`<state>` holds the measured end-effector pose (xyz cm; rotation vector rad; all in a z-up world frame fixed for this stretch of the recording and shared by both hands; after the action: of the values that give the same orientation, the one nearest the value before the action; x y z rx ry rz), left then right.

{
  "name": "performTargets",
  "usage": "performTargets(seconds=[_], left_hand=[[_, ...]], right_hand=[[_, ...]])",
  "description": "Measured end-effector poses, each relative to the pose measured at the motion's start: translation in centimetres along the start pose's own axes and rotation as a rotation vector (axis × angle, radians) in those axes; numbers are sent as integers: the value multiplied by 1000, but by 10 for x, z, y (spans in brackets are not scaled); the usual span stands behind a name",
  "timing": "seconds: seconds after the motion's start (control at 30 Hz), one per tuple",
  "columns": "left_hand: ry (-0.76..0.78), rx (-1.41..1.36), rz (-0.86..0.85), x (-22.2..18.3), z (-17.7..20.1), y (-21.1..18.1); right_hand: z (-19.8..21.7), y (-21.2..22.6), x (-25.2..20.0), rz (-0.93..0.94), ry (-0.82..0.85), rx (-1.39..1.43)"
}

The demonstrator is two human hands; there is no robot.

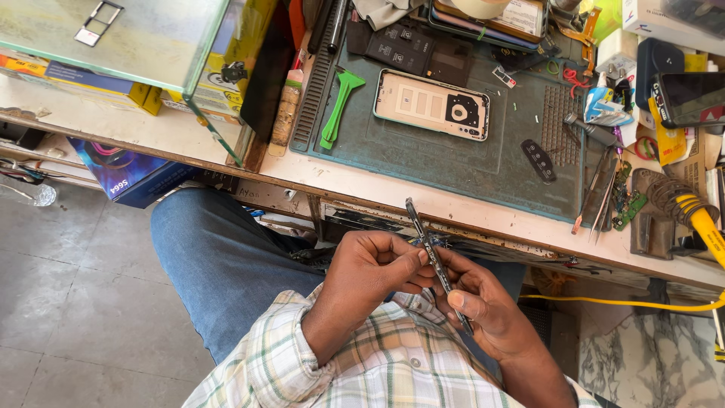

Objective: The person uses a metal prying tool to separate the screen from the smartphone frame, then removes the back cover to expose the internal battery and components. The person handles the phone and tools throughout the clip.

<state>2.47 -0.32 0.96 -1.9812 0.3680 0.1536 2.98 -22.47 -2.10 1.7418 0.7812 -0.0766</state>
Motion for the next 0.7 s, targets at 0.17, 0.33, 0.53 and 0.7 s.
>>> performTargets(seconds=[0.17,0.33,0.53,0.7], left_hand=[[-17,-6,16,1,-1,-1],[-4,-21,8,1,-2,-1],[58,-56,-55,-1,-6,-1],[52,-17,-64,-2,-8,-4]], right_hand=[[-4,4,0,-15,11,8],[-11,10,-1,0,25,21],[-16,14,-10,31,105,130],[-12,9,-14,-59,214,294]])
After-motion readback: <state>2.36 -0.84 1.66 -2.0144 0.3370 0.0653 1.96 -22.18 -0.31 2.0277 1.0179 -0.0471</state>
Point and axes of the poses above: each hand's wrist, its own x-axis towards the middle knuckle, its own z-axis out of the back of the hand, y = z × x, the point moved 2 cm from there along x, towards the middle knuckle, and after that the axes turned 5 degrees about x, right-handed, at the moved point
